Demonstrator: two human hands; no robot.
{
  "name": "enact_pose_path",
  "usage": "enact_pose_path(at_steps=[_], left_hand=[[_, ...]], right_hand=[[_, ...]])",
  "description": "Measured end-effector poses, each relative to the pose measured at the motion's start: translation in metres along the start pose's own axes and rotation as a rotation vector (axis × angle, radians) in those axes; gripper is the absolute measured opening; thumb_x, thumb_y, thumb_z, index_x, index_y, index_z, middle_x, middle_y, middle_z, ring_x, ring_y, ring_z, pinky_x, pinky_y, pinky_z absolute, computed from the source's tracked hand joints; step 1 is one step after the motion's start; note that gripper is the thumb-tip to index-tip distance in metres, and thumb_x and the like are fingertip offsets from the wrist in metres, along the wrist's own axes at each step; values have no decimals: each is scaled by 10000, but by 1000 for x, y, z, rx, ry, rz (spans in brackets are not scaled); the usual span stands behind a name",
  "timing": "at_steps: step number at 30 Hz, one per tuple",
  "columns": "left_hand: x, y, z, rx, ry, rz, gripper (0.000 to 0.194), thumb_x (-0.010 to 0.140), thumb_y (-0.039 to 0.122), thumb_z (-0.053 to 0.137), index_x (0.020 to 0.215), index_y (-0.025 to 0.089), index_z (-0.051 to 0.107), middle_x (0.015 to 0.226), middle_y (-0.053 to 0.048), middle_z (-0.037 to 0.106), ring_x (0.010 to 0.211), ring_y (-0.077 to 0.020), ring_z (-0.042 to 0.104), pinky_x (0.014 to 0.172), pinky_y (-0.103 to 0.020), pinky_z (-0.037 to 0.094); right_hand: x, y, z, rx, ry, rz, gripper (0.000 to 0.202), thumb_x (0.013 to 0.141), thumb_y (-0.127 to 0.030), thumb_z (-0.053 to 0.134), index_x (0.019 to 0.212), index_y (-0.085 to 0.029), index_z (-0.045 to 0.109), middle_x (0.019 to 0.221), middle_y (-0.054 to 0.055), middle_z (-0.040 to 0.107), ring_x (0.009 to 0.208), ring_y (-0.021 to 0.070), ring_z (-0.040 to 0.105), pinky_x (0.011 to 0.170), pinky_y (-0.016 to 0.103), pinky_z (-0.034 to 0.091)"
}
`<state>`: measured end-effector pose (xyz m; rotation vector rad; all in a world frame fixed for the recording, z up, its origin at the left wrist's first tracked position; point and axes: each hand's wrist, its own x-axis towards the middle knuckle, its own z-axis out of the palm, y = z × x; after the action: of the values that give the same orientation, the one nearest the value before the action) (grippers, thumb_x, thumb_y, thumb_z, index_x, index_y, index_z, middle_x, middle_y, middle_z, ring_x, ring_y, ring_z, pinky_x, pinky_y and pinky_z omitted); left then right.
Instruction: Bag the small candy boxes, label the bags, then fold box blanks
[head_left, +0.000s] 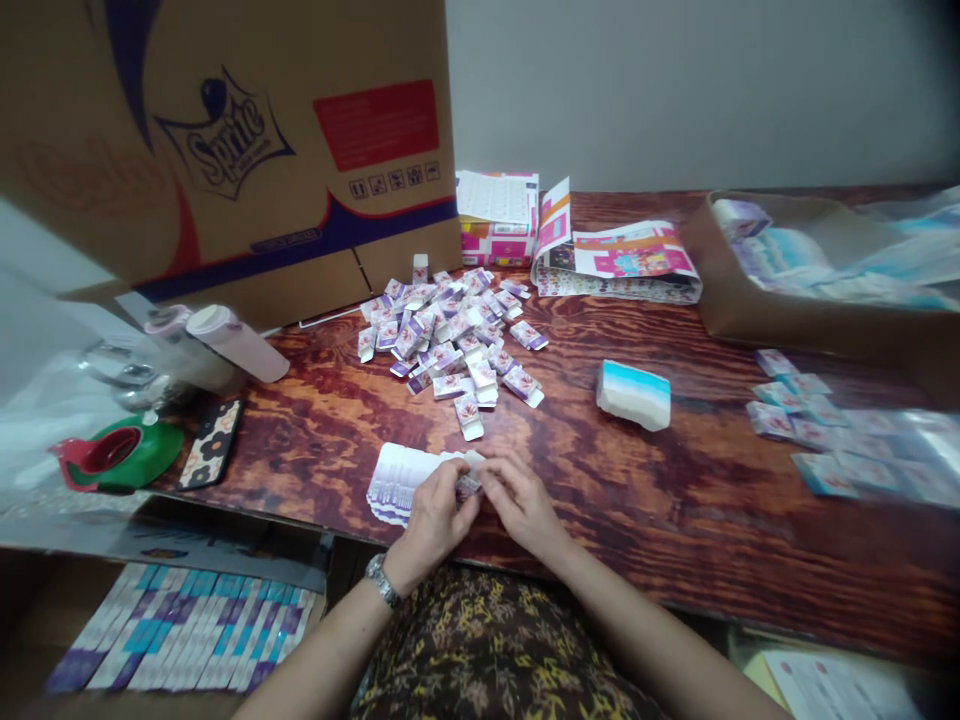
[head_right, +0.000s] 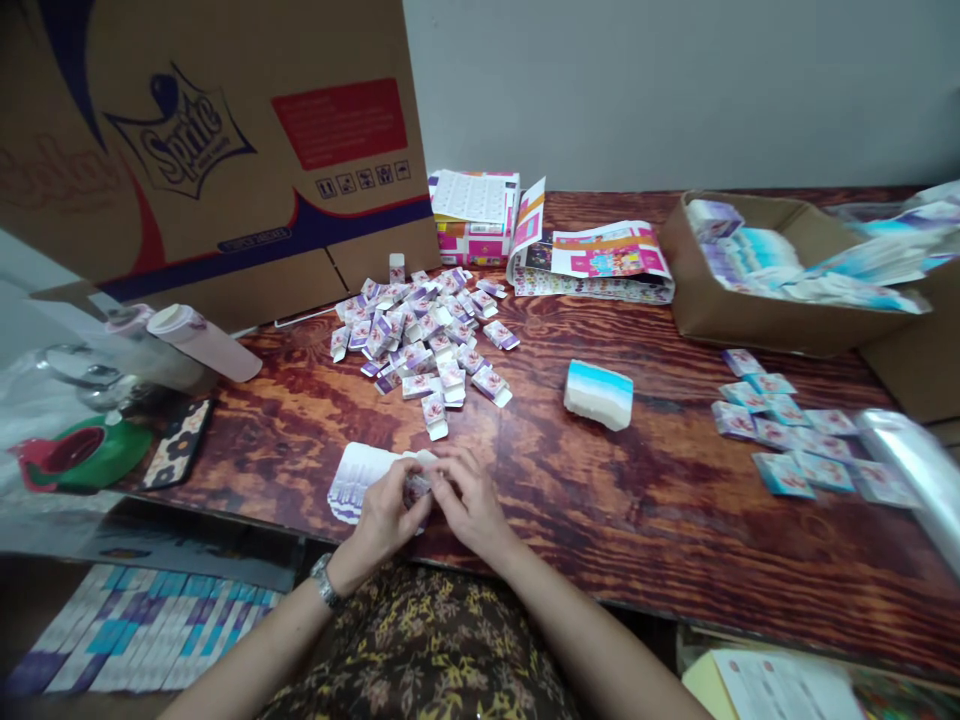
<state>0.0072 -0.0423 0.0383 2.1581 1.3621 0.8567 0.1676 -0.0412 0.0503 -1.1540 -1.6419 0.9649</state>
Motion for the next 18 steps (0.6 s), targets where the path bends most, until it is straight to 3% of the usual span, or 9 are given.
enact_pose_path(at_steps=[3, 6, 9, 12, 15, 18], left_hand=[[0, 0, -1, 22, -18, 21, 368, 815, 184, 484, 1172, 176, 394, 1037, -99, 568, 950, -197, 585, 808, -331, 487], [0, 1, 1, 47, 8, 5, 601, 811, 183, 484, 1350, 152, 218, 1166, -149, 530, 1044, -223, 560, 853, -360, 480], [-1, 0, 5, 59, -6, -6, 721, 805, 156, 469, 1412, 135, 81, 1202, -170, 517, 1082, -233, 538, 882, -376, 469], [3, -7, 6, 74, -28, 3, 722, 797, 113, 432, 1421, 129, 69, 1215, -181, 511, 1105, -241, 520, 898, -394, 459], [20, -14, 1, 50, -4, -35, 745, 797, 145, 462, 1422, 125, 57, 1245, -189, 494, 1139, -254, 500, 919, -417, 445], [50, -10, -15, 1, 71, -28, 816, 806, 280, 549, 1423, 134, 35, 1363, -201, 379, 1247, -276, 400, 1002, -444, 371]], right_hand=[[9, 0, -1, 181, 8, 128, 225, 911, -280, 436, 1097, -216, 545, 952, 35, 633, 869, 164, 608, 779, 301, 493], [14, -2, -1, 191, -45, 152, 178, 871, -269, 503, 1003, -202, 602, 945, 37, 647, 871, 175, 611, 784, 307, 493], [11, -9, 0, -4, -9, 63, 175, 856, -219, 513, 977, -209, 638, 967, 55, 641, 938, 189, 593, 847, 333, 469], [7, -14, -1, -83, -83, -63, 250, 882, -203, 463, 1067, -226, 630, 1061, 74, 614, 1021, 191, 562, 902, 346, 446], [10, -10, -2, -13, -167, -51, 352, 914, -238, 423, 1259, -239, 494, 1213, 78, 559, 1122, 189, 519, 953, 361, 423], [17, 7, 1, -24, -105, 20, 478, 916, -298, 430, 1375, -234, 311, 1288, 95, 507, 1131, 196, 523, 947, 378, 433]])
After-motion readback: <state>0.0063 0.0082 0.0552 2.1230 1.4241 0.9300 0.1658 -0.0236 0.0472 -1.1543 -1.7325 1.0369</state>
